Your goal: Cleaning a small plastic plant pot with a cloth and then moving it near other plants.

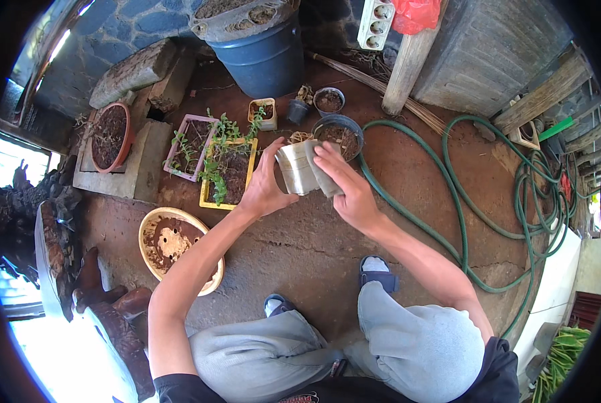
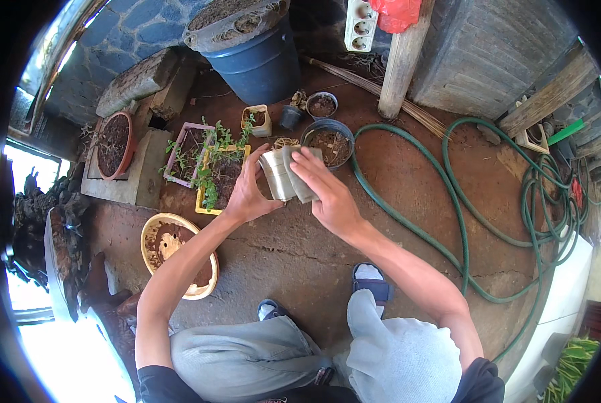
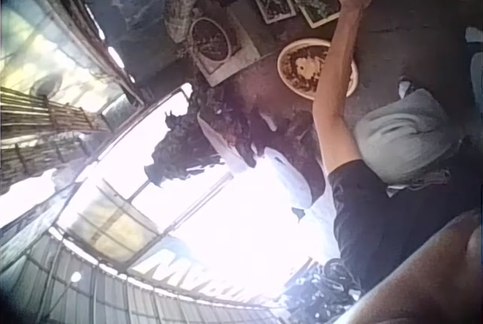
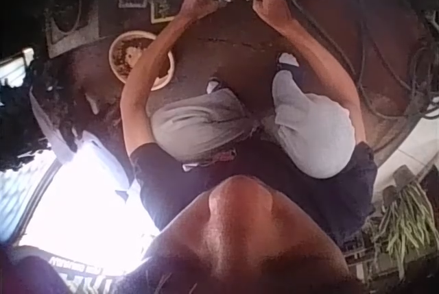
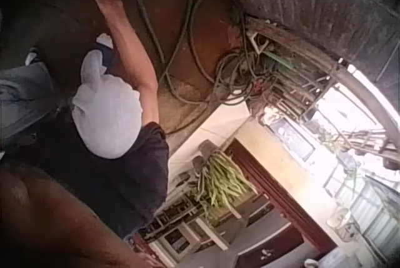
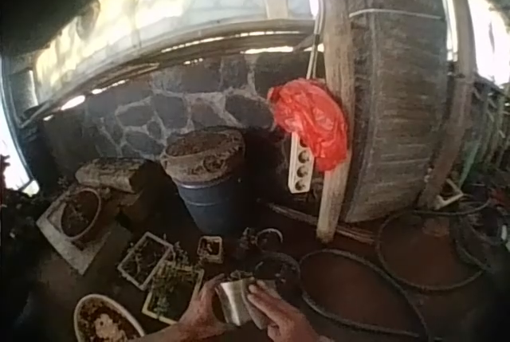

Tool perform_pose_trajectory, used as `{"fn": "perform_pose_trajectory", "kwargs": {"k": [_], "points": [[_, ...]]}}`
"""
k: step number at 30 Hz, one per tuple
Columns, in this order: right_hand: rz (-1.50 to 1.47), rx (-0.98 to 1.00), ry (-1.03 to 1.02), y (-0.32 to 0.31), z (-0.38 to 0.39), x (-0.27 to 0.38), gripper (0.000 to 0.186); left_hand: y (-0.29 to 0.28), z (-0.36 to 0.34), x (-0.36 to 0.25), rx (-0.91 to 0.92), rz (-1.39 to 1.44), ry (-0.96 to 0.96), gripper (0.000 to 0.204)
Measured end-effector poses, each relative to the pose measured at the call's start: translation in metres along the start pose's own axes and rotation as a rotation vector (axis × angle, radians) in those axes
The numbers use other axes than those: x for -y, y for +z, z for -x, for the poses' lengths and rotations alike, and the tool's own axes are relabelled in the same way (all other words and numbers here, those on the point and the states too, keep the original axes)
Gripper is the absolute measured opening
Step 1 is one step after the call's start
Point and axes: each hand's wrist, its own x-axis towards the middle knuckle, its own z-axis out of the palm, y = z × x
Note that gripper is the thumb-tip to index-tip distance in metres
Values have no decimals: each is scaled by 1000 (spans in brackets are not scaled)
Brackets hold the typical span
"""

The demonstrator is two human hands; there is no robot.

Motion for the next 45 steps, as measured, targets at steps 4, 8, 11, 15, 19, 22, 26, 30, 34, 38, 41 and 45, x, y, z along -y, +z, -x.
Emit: {"fn": "perform_pose_trajectory", "kwargs": {"k": [4, 8, 11, 15, 19, 22, 26, 30, 34, 38, 41, 45], "points": [[131, 156, -77, 10, -8, -6, 77, 3, -1, -2, -3, -10, 49, 131], [114, 147, -28, 24, 17, 5, 73, 7, -2, -10, -14, 24, -22, 126], [121, 300, -109, 19, 36, 15, 68, 6, -3, -5, -57, -6, 28, 120], [123, 334, -136, 19, 31, 8, 67, 7, -1, 11, -60, -17, 8, 124], [61, 259, -115, 9, 19, 6, 74, 6, 2, 7, -65, 73, -32, 126], [-20, 16, 6, 5, 5, -12, 77, -2, 2, 3, -31, 62, -46, 129], [133, -9, 47, -2, 0, -24, 77, 1, 0, 1, 8, 149, -13, 131], [0, 57, 137, 24, 16, -9, 85, 1, 3, -2, 42, 149, -30, 129], [67, 130, -26, 23, 27, 9, 83, 8, 3, -12, 21, 187, -63, 127], [23, 205, -55, 20, 34, 18, 78, 9, 5, -2, 15, 173, -40, 128], [0, 246, -61, 3, 22, 13, 68, 10, 7, 4, 16, 127, 5, 127], [102, 134, -325, 9, -20, 30, 62, 13, 16, 32, 43, 309, -94, 127]]}}
